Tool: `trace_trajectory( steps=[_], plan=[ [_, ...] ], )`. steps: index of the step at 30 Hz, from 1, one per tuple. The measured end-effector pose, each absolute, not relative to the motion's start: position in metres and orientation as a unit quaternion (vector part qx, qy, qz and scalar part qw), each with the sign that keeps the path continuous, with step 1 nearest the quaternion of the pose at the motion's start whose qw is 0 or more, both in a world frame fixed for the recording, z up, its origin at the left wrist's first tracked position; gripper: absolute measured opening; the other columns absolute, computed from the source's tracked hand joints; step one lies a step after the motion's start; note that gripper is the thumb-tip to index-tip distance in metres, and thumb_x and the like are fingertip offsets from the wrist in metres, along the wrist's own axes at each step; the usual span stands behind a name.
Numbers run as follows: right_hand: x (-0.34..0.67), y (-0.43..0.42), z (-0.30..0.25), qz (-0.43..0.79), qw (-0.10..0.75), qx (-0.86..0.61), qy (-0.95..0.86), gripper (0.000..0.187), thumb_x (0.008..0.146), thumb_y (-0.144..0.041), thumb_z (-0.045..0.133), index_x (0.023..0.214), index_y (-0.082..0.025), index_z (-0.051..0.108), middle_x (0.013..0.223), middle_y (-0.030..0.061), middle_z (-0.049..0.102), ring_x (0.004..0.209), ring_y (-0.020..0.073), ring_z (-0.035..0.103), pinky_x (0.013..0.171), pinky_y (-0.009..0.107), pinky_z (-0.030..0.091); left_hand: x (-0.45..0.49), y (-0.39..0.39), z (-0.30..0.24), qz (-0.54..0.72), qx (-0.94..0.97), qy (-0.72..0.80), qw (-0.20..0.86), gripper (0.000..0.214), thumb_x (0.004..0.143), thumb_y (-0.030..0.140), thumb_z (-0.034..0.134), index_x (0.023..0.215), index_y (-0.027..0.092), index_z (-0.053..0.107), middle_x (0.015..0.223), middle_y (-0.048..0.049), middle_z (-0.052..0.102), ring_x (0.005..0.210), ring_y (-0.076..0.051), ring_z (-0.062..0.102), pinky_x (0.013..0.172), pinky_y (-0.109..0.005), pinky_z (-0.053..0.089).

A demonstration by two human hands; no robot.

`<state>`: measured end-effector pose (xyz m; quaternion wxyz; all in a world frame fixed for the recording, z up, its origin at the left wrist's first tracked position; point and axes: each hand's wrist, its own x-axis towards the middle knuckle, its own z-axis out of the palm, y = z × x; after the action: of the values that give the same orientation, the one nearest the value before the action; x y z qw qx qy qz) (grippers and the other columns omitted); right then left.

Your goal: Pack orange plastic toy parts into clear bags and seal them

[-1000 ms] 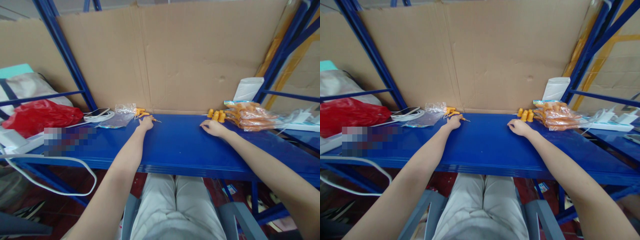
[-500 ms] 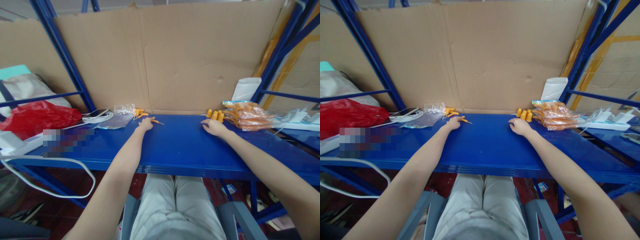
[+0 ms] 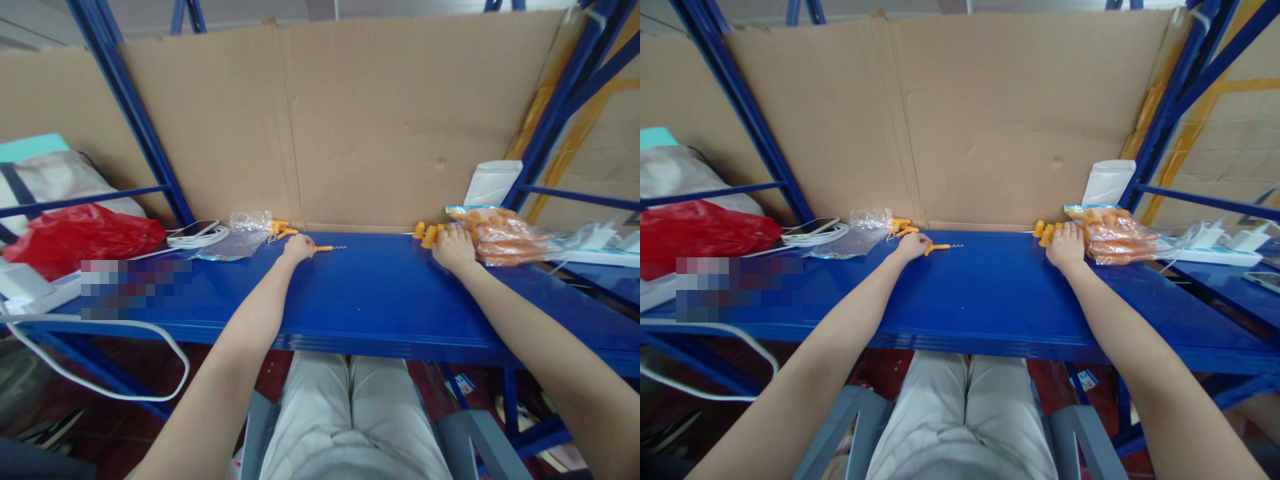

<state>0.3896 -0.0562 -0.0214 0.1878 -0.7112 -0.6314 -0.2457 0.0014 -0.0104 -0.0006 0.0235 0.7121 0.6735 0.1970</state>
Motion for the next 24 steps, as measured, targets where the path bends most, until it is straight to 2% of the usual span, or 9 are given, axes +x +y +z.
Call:
trace_trajectory(
  steps=[9, 14, 21, 24],
  plan=[
    [0.409, -0.039, -0.034, -0.079, 0.143, -0.761, -0.628, 0.056, 0.089, -0.039, 0.039, 0.129, -0.004, 0.053, 0.132, 0.0294, 0.051, 0.122, 0.0411, 0.051, 0.1, 0.053, 0.039, 0.006, -0.008, -0.005, 0.218, 0.728, 0.649, 0.033, 0.031, 0.084, 0.018, 0.051, 0.103, 0.022, 0.074, 0.111, -0.0059, 0.071, 0.106, -0.021, 0.064, 0.092, -0.027, 0.048],
    [0.418, -0.025, -0.041, -0.042, 0.144, -0.763, -0.628, 0.057, 0.091, -0.044, 0.035, 0.134, -0.011, 0.052, 0.134, 0.0228, 0.052, 0.121, 0.0363, 0.054, 0.102, 0.05, 0.04, 0.008, -0.008, -0.004, 0.21, 0.735, 0.644, 0.035, 0.03, 0.084, 0.017, 0.052, 0.103, 0.021, 0.074, 0.11, -0.0058, 0.072, 0.106, -0.02, 0.064, 0.091, -0.025, 0.049],
    [0.417, -0.025, -0.036, 0.004, 0.103, -0.793, -0.6, 0.061, 0.094, -0.048, 0.026, 0.144, -0.017, 0.041, 0.152, 0.0173, 0.033, 0.136, 0.0383, 0.036, 0.109, 0.056, 0.028, 0.008, -0.009, -0.003, 0.203, 0.745, 0.634, 0.039, 0.027, 0.08, 0.019, 0.058, 0.103, 0.02, 0.074, 0.108, -0.0069, 0.072, 0.106, -0.021, 0.064, 0.09, -0.025, 0.049],
    [0.415, -0.027, -0.033, 0.012, 0.097, -0.795, -0.598, 0.062, 0.094, -0.05, 0.024, 0.146, -0.02, 0.039, 0.154, 0.0128, 0.03, 0.137, 0.0372, 0.034, 0.11, 0.057, 0.026, 0.009, -0.01, -0.003, 0.206, 0.744, 0.634, 0.039, 0.027, 0.082, 0.019, 0.057, 0.102, 0.019, 0.074, 0.108, -0.0069, 0.072, 0.105, -0.021, 0.064, 0.089, -0.025, 0.049]
  ],
)
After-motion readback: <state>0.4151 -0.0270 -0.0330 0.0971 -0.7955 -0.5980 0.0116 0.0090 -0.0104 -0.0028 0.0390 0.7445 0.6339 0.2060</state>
